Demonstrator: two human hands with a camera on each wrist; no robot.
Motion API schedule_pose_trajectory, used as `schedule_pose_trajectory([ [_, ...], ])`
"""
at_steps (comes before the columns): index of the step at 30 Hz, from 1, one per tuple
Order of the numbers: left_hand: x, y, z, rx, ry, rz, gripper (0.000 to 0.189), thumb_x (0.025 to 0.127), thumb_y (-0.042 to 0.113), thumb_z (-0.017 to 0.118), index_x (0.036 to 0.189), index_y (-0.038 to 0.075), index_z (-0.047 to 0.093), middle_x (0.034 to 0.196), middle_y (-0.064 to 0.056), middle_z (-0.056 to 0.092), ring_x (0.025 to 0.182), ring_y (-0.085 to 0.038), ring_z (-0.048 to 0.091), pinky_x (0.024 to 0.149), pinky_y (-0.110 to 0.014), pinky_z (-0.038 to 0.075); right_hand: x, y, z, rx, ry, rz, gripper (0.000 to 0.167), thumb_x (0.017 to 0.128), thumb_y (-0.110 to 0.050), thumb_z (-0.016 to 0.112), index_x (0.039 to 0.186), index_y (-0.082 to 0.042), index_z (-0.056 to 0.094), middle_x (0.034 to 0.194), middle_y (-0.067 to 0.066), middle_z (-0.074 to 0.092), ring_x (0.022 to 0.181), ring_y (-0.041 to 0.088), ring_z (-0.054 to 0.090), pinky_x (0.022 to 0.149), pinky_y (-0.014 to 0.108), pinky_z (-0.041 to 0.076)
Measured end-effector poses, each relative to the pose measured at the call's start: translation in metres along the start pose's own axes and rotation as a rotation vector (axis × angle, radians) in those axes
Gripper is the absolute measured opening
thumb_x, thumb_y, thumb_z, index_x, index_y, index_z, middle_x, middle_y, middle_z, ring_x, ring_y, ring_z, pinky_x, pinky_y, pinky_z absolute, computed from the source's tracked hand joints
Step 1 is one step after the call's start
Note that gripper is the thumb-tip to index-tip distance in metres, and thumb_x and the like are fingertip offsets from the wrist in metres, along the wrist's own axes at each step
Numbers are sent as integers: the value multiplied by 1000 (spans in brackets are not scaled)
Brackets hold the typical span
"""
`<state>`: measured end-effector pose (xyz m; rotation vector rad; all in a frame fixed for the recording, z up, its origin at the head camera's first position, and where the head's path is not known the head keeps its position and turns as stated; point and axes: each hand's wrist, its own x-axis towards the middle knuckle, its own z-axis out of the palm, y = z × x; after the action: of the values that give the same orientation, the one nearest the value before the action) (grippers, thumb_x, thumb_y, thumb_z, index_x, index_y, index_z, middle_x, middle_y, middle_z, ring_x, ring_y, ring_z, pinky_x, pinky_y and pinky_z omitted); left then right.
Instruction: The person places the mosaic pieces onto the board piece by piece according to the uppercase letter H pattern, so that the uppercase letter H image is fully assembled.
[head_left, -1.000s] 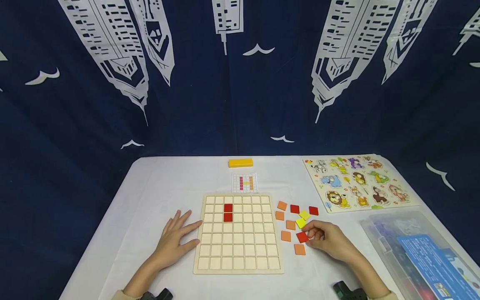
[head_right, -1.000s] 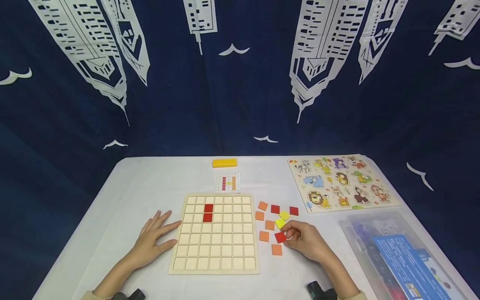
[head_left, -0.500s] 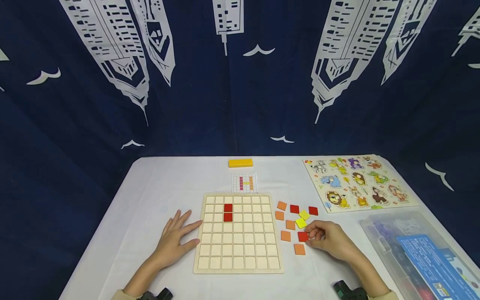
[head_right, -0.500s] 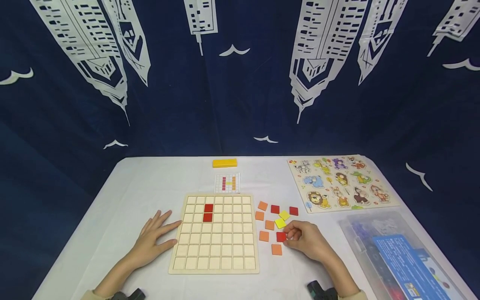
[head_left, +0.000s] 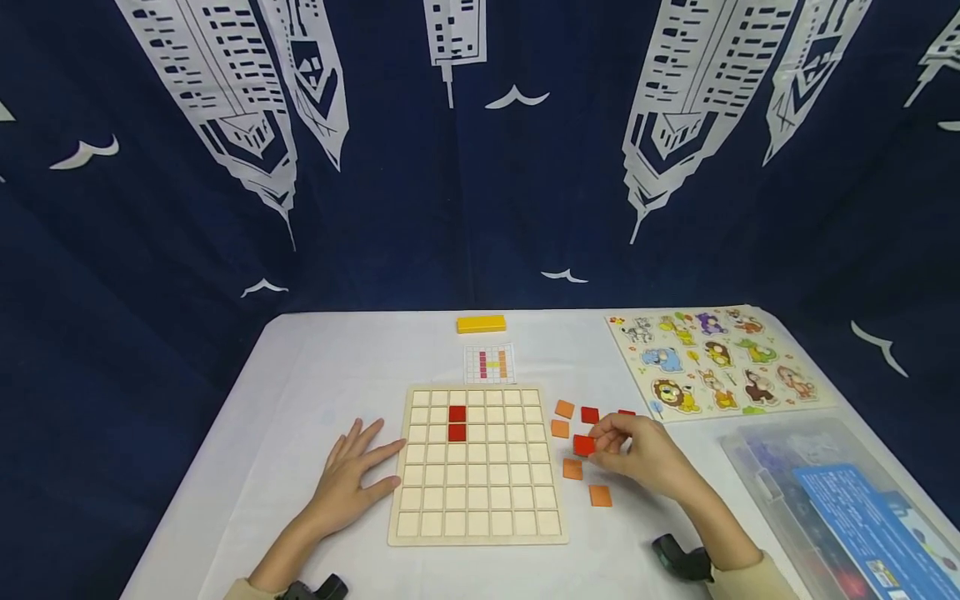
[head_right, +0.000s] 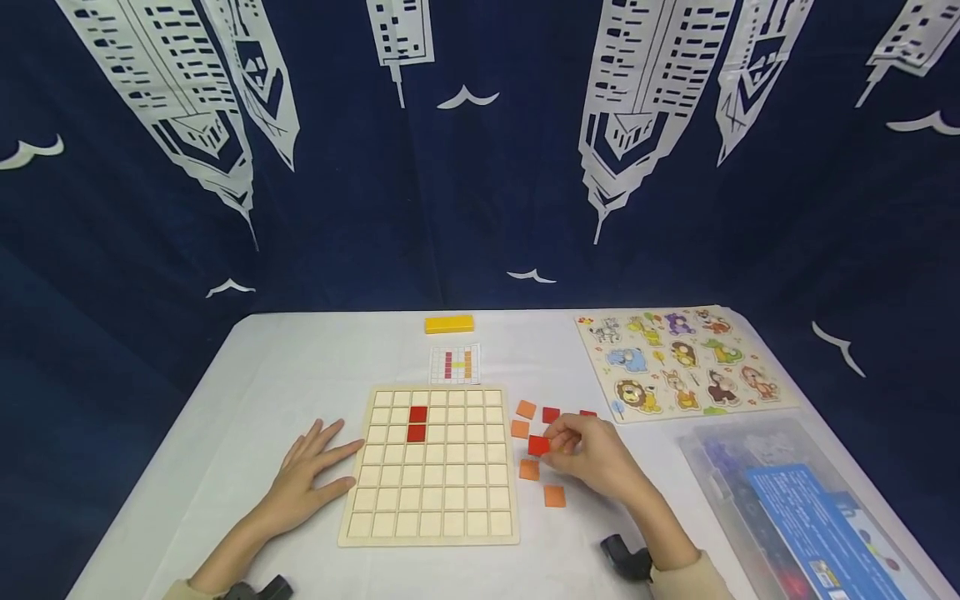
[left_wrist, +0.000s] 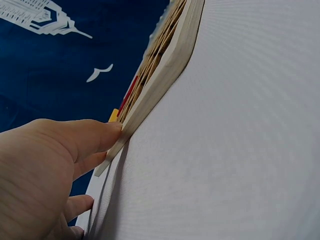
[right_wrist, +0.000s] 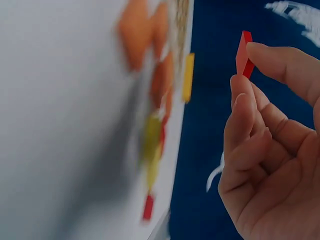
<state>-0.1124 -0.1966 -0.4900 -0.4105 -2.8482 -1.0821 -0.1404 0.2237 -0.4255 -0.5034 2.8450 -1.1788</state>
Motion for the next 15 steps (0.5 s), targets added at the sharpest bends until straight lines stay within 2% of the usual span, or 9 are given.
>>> schedule_pose_trajectory([
  [7, 1, 0, 0, 7, 21, 17, 49, 84, 33, 74, 129, 15, 65, 154, -24, 36, 147, -51, 11, 114, -67, 3, 28, -41, 22, 90, -61, -49, 19, 77, 0, 76, 92, -9, 67, 77, -5, 63, 70, 7, 54, 60, 20, 47],
  [10, 1, 1, 0, 9, 21, 19, 49, 84, 34, 73, 129, 14, 65, 154, -24, 36, 146, -51, 11, 114, -67, 3, 38, -58, 37, 116, -87, -51, 18, 78, -2, 75, 92, -11, 67, 76, -5, 62, 71, 9, 55, 62, 21, 47],
  [11, 1, 1, 0, 10, 18, 17, 49, 84, 34, 73, 129, 14, 65, 154, -24, 35, 146, -51, 11, 114, -67, 3, 41, -63, 42, 127, -94, -52, 18, 78, -2, 75, 92, -12, 67, 76, -6, 62, 71, 10, 56, 67, 22, 45],
  [15, 1, 0, 0, 11, 2, -3, 50, 84, 34, 73, 130, 15, 65, 155, -22, 34, 147, -49, 9, 115, -66, 2, 50, -79, 64, 150, -126, -58, 18, 78, -5, 78, 90, -12, 67, 74, -6, 61, 69, 11, 56, 66, 22, 45],
])
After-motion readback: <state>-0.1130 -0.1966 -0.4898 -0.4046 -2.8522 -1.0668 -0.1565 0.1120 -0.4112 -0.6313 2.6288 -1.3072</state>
